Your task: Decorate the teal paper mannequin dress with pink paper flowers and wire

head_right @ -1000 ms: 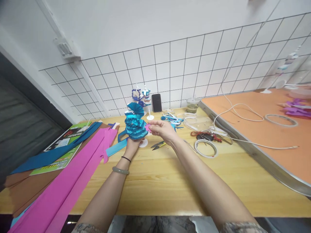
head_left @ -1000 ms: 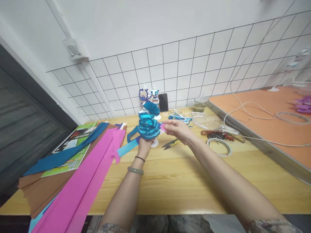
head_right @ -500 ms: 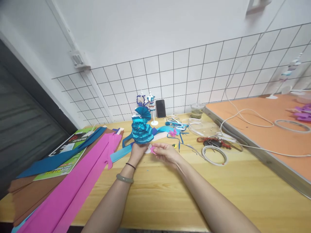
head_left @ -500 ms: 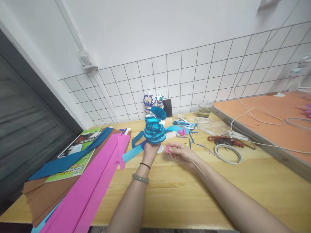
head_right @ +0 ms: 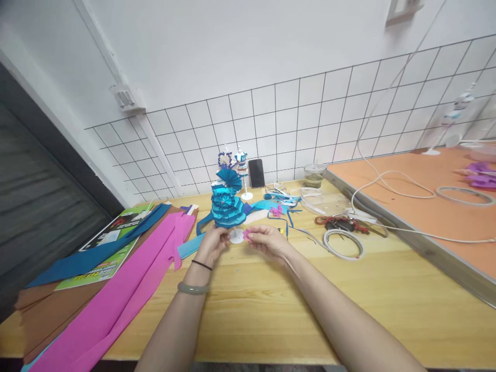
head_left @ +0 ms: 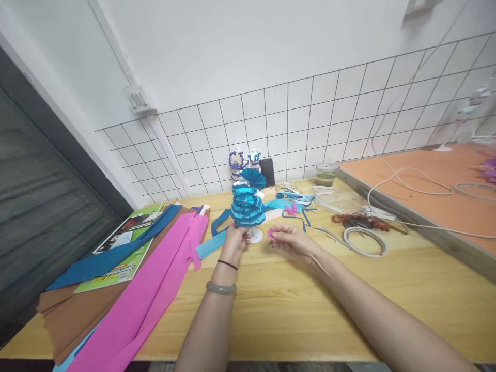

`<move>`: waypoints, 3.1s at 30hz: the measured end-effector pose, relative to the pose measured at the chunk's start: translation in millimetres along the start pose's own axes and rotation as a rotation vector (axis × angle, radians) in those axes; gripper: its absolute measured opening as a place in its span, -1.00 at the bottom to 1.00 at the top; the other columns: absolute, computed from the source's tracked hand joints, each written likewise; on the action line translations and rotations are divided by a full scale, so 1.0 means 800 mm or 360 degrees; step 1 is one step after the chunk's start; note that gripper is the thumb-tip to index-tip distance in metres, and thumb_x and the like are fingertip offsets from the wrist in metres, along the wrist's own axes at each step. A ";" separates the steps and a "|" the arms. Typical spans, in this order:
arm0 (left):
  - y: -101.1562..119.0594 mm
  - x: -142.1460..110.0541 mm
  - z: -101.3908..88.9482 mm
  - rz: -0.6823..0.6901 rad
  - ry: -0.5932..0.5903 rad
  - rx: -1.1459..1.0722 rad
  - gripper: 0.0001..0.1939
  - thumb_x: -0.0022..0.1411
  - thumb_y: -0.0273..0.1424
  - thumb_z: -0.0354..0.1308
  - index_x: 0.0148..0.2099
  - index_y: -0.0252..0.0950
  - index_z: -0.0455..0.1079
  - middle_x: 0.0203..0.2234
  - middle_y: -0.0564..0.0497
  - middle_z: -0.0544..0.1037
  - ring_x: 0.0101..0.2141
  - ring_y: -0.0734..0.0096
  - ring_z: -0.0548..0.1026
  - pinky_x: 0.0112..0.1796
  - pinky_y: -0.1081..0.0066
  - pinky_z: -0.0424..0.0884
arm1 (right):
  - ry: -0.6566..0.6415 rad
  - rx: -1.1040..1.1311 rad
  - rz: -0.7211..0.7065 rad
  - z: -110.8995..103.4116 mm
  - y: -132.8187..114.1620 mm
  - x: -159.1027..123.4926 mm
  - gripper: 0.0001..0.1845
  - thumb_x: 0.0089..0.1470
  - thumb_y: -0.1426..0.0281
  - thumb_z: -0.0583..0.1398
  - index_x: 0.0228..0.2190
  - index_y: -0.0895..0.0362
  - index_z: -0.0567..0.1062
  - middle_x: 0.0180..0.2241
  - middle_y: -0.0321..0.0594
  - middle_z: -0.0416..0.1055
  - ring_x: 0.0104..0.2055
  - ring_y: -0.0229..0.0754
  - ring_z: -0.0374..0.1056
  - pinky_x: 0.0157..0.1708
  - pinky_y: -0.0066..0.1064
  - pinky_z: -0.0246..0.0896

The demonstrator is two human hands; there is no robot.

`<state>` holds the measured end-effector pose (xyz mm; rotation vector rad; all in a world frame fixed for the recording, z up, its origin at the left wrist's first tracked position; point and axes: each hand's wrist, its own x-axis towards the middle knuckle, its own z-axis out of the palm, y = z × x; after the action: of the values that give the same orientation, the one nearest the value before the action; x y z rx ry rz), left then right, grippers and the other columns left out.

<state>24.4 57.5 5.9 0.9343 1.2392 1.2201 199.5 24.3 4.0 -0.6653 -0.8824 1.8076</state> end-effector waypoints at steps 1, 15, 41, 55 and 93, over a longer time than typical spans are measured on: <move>0.001 -0.005 0.006 -0.0058 -0.0033 -0.0094 -0.84 -0.23 -0.59 0.04 -0.47 -0.33 0.23 -0.64 0.08 0.37 -0.65 0.56 0.32 -0.60 0.52 0.23 | 0.0009 0.0003 -0.0006 -0.001 0.001 0.001 -0.80 -0.33 0.49 0.37 -0.50 0.17 0.54 -0.50 -0.28 0.51 -0.52 -0.37 0.38 -0.44 -0.54 0.28; 0.010 -0.034 0.034 -0.0297 -0.0187 -0.1023 -0.93 -0.09 -0.51 0.14 -0.47 -0.33 0.31 -0.47 -0.04 0.49 -0.36 0.38 0.46 -0.33 0.39 0.34 | 0.0038 0.0015 -0.0084 -0.004 0.008 0.007 -0.80 -0.29 0.44 0.36 -0.47 0.15 0.53 -0.49 -0.31 0.50 -0.51 -0.38 0.36 -0.43 -0.53 0.25; -0.007 -0.023 0.037 -0.0046 -0.0179 -0.0878 -0.88 -0.20 -0.54 0.24 -0.49 -0.36 0.37 -0.52 -0.02 0.53 -0.46 0.46 0.46 -0.35 0.43 0.31 | 0.0368 -0.0387 -0.0393 0.027 0.007 0.034 -0.74 -0.30 0.28 0.34 -0.49 0.14 0.51 -0.51 -0.32 0.46 -0.50 -0.38 0.28 -0.48 -0.54 0.12; -0.012 -0.024 0.040 -0.0060 -0.0154 -0.0922 -0.87 -0.23 -0.60 0.13 -0.51 -0.34 0.32 -0.59 0.06 0.47 -0.51 0.51 0.42 -0.35 0.41 0.31 | 0.0450 -0.0321 -0.0389 0.022 0.017 0.033 -0.68 -0.40 0.28 0.38 -0.50 0.15 0.51 -0.51 -0.29 0.47 -0.52 -0.35 0.30 -0.48 -0.50 0.20; 0.095 0.371 -0.162 -0.0089 0.0293 0.1478 -0.78 0.04 -0.28 0.17 -0.43 -0.36 0.37 -0.45 -0.03 0.51 -0.28 0.35 0.45 -0.18 0.26 0.29 | 0.1084 -0.0157 -0.0147 -0.031 -0.006 0.030 -0.86 -0.33 0.27 0.33 -0.56 -0.08 0.51 -0.52 -0.19 0.22 -0.57 -0.24 0.19 -0.65 -0.43 0.29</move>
<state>-138.7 347.3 11.1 1.4414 2.0260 0.6557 211.8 54.8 -7.6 -1.1881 -0.5249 1.3169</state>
